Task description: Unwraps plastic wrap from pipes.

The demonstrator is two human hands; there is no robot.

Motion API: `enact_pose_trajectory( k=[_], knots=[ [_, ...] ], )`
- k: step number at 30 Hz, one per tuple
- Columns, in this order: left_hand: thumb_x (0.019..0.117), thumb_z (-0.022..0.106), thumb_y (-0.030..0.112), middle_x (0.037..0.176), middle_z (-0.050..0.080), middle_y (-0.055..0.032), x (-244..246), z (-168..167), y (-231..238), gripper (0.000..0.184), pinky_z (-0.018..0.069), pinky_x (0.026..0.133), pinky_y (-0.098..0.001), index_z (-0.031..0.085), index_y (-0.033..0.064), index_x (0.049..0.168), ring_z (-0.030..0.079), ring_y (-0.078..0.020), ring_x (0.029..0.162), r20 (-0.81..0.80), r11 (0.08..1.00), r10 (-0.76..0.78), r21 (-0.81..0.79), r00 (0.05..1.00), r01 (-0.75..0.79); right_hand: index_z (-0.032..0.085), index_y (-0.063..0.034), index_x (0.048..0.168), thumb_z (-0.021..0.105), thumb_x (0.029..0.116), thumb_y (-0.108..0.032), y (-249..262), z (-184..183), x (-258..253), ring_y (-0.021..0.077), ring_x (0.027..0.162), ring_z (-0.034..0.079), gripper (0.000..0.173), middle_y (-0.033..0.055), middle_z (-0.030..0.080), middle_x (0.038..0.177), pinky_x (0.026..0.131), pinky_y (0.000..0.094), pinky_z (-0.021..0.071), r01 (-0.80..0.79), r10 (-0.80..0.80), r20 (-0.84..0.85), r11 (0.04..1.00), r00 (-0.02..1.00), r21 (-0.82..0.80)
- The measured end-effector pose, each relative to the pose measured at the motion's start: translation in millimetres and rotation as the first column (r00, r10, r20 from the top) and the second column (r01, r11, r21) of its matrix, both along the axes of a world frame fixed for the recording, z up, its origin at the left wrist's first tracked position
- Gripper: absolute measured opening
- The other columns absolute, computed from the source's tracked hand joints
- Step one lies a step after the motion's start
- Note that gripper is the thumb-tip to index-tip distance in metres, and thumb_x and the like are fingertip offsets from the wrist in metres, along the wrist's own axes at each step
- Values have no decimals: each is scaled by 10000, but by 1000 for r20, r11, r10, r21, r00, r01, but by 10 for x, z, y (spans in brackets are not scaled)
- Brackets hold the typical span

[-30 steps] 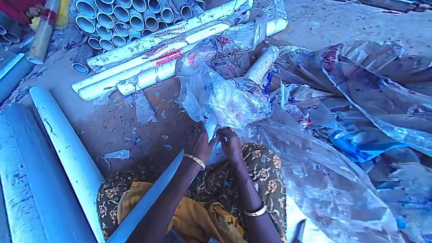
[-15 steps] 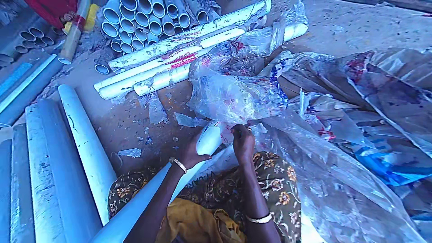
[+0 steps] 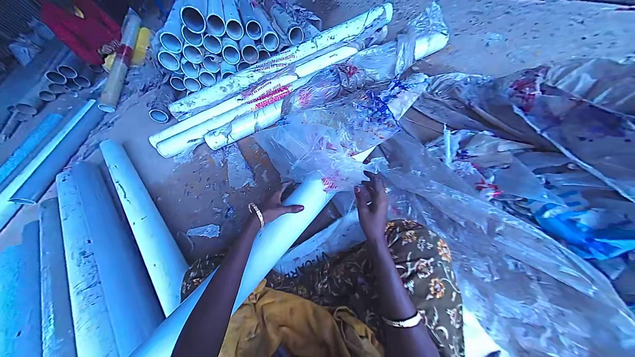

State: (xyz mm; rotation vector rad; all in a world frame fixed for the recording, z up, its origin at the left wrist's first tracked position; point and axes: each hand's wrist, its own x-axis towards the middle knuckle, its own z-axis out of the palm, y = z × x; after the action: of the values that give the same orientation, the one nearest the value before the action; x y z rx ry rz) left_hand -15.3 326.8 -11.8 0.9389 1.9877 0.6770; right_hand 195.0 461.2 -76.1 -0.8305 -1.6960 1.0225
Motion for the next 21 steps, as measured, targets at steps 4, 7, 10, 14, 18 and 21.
enact_pose_trajectory(
  k=[4,7,10,14,18,21],
  knots=[
    [913,776,153,1481,509,-236,65,52,18,711,415,1138,-395,416,-7,1505,527,-282,1353,-115,994,-88,60,989,95,715,125,1028,576,926,-2,-259,70,83,204,773,713,215,213,732,882,751,320,576,92,-87,-48,989,995,112],
    [963,706,122,1567,442,-220,352,155,55,656,320,1210,-424,411,-11,1533,435,-316,1454,-256,990,-127,21,958,137,672,135,1065,563,973,66,-353,35,-20,82,752,670,158,155,710,898,736,228,560,-160,127,-100,860,987,-485],
    [1021,585,84,1641,346,-188,747,182,129,612,272,1205,-561,369,105,1594,350,-378,1504,-412,994,-68,-110,909,25,610,150,1129,541,1002,91,-280,-61,-152,135,713,667,156,181,669,934,697,270,586,-191,13,-216,522,976,-831],
    [1069,455,181,1664,280,-216,868,58,143,538,307,1163,-600,388,246,1599,361,-431,1487,-595,985,-131,-171,793,35,603,149,1167,492,1022,91,-219,-107,-176,167,781,683,192,218,670,1020,735,282,581,-194,-61,-241,420,969,-887],
    [1072,544,365,1595,406,-228,460,133,205,663,324,1171,-588,260,181,1643,439,-413,1442,-464,978,-153,-196,873,68,584,150,1142,519,1020,76,-348,-69,-233,142,741,684,157,180,661,946,719,267,593,-262,-75,-310,370,948,-891],
    [1088,521,272,1635,355,-198,40,66,196,635,274,1219,-534,246,118,1639,377,-353,1494,-270,992,-109,-91,957,88,565,133,1224,612,989,31,-426,-171,-366,141,831,683,261,182,666,1043,767,266,581,-374,48,-387,383,921,-845]
  ],
)
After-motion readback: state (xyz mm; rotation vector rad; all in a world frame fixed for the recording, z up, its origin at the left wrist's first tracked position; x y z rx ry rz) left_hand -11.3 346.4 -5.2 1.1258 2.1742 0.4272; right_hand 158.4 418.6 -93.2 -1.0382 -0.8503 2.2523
